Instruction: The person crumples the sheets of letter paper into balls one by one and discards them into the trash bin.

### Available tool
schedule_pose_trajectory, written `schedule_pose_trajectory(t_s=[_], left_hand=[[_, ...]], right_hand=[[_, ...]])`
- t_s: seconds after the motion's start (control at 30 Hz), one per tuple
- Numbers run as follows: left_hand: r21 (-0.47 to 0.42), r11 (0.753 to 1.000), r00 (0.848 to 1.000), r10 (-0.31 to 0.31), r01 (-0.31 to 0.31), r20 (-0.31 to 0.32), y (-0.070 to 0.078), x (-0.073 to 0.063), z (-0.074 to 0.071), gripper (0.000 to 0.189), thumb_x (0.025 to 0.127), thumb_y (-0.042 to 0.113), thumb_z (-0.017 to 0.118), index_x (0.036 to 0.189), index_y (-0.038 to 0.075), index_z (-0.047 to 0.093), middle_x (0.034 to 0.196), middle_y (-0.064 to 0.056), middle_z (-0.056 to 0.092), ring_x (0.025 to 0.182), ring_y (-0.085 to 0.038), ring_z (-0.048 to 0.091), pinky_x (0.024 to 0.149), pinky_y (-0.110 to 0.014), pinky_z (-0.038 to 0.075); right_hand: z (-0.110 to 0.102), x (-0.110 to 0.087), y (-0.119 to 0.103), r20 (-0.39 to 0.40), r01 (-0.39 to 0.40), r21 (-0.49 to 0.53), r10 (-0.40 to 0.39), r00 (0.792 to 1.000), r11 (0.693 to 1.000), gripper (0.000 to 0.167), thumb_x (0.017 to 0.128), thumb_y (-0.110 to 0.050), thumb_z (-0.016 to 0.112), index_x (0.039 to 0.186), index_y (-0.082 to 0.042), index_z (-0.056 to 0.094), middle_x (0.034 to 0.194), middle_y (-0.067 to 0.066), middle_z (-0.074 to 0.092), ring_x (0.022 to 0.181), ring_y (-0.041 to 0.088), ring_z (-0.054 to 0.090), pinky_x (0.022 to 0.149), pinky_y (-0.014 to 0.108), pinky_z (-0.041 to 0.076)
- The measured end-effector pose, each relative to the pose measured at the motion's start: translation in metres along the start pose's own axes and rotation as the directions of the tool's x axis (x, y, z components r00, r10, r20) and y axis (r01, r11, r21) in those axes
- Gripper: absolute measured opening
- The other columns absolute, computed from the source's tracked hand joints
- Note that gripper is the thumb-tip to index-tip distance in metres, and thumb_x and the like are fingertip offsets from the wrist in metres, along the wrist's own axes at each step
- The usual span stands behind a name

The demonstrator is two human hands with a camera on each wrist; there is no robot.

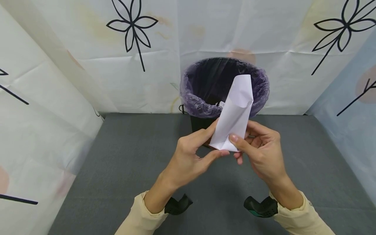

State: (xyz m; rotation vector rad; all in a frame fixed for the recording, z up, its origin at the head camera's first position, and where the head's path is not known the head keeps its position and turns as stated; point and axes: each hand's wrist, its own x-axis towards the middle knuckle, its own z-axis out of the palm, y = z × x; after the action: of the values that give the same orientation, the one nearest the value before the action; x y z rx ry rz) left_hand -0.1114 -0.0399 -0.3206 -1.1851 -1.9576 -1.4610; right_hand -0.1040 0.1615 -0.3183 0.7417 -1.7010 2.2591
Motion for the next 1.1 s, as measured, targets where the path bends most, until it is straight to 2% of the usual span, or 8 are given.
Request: schedule_pose_trajectory(t_s=[0.1, 0.2, 0.53, 0.7, 0.8, 0.9, 1.0, 1.1], left_hand=[[0.071, 0.997, 1.0, 0.012, -0.011, -0.007, -0.001, -0.002, 0.001, 0.072, 0.081, 0.002, 0.085, 0.144, -0.007, 0.051, 0.101, -0.011, 0.071, 0.089, -0.014, 0.066, 0.075, -0.022, 0.054], [0.094, 0.996, 1.0, 0.005, -0.004, -0.02, -0.002, -0.003, 0.003, 0.067, 0.083, 0.003, 0.083, 0.142, -0.006, 0.053, 0.099, -0.011, 0.071, 0.087, -0.013, 0.066, 0.074, -0.021, 0.055], [0.014, 0.996, 0.994, -0.092, 0.093, -0.058, 0.0, -0.005, 0.004, 0.056, 0.084, 0.0, 0.081, 0.136, -0.006, 0.06, 0.102, -0.016, 0.074, 0.087, -0.014, 0.071, 0.074, -0.02, 0.058], [0.001, 0.992, 0.989, -0.126, 0.126, -0.075, -0.001, -0.005, 0.005, 0.052, 0.086, 0.0, 0.08, 0.134, -0.005, 0.063, 0.1, -0.015, 0.075, 0.081, -0.013, 0.07, 0.072, -0.021, 0.058], [-0.009, 0.991, 0.988, -0.135, 0.135, -0.075, -0.002, -0.005, 0.004, 0.05, 0.086, -0.001, 0.079, 0.133, -0.005, 0.063, 0.094, -0.013, 0.075, 0.073, -0.01, 0.067, 0.07, -0.021, 0.058], [-0.022, 0.991, 0.989, -0.133, 0.132, -0.068, -0.002, -0.004, 0.004, 0.047, 0.086, -0.003, 0.079, 0.13, -0.006, 0.065, 0.087, -0.011, 0.074, 0.068, -0.008, 0.064, 0.067, -0.021, 0.058], [-0.024, 0.993, 0.991, -0.119, 0.117, -0.059, -0.002, -0.004, 0.003, 0.042, 0.086, -0.003, 0.078, 0.126, -0.008, 0.066, 0.083, -0.01, 0.073, 0.068, -0.007, 0.065, 0.065, -0.021, 0.058], [-0.023, 0.994, 0.993, -0.107, 0.106, -0.054, -0.003, -0.004, 0.004, 0.035, 0.086, -0.004, 0.077, 0.12, -0.009, 0.07, 0.082, -0.009, 0.072, 0.071, -0.008, 0.068, 0.065, -0.02, 0.057]], right_hand=[[0.001, 0.0, 0.0, -0.012, -0.009, -0.044, 0.008, 1.0, 0.999, 0.038, 0.086, 0.026, 0.059, 0.123, 0.021, 0.059, 0.077, 0.015, 0.064, 0.048, 0.018, 0.062, 0.036, 0.029, 0.049], [0.001, -0.001, 0.001, -0.01, 0.012, -0.074, -0.012, 1.0, 0.997, 0.034, 0.087, 0.025, 0.06, 0.121, 0.018, 0.062, 0.075, 0.016, 0.063, 0.048, 0.017, 0.062, 0.037, 0.029, 0.049], [0.001, -0.003, 0.001, 0.023, 0.059, -0.227, -0.056, 0.998, 0.972, 0.031, 0.09, 0.017, 0.066, 0.121, 0.013, 0.067, 0.071, 0.015, 0.063, 0.05, 0.016, 0.062, 0.042, 0.027, 0.051], [-0.002, -0.002, 0.002, 0.112, 0.104, -0.265, -0.076, 0.991, 0.959, 0.034, 0.088, 0.017, 0.068, 0.122, 0.013, 0.066, 0.079, 0.014, 0.064, 0.057, 0.016, 0.063, 0.047, 0.026, 0.053], [-0.006, -0.002, 0.001, 0.212, 0.151, -0.295, -0.089, 0.973, 0.943, 0.038, 0.088, 0.016, 0.07, 0.126, 0.013, 0.064, 0.089, 0.013, 0.063, 0.066, 0.016, 0.063, 0.054, 0.025, 0.055], [-0.009, -0.001, 0.001, 0.291, 0.202, -0.344, -0.101, 0.951, 0.917, 0.039, 0.091, 0.006, 0.072, 0.129, 0.011, 0.063, 0.093, 0.012, 0.06, 0.069, 0.015, 0.062, 0.058, 0.023, 0.055], [-0.011, -0.001, 0.001, 0.331, 0.255, -0.375, -0.128, 0.935, 0.891, 0.04, 0.094, -0.003, 0.071, 0.13, 0.012, 0.062, 0.091, 0.011, 0.058, 0.068, 0.014, 0.061, 0.059, 0.021, 0.054], [-0.012, 0.0, 0.001, 0.336, 0.279, -0.41, -0.141, 0.931, 0.868, 0.039, 0.095, -0.009, 0.071, 0.128, 0.011, 0.064, 0.093, 0.011, 0.059, 0.069, 0.013, 0.061, 0.06, 0.02, 0.054]])
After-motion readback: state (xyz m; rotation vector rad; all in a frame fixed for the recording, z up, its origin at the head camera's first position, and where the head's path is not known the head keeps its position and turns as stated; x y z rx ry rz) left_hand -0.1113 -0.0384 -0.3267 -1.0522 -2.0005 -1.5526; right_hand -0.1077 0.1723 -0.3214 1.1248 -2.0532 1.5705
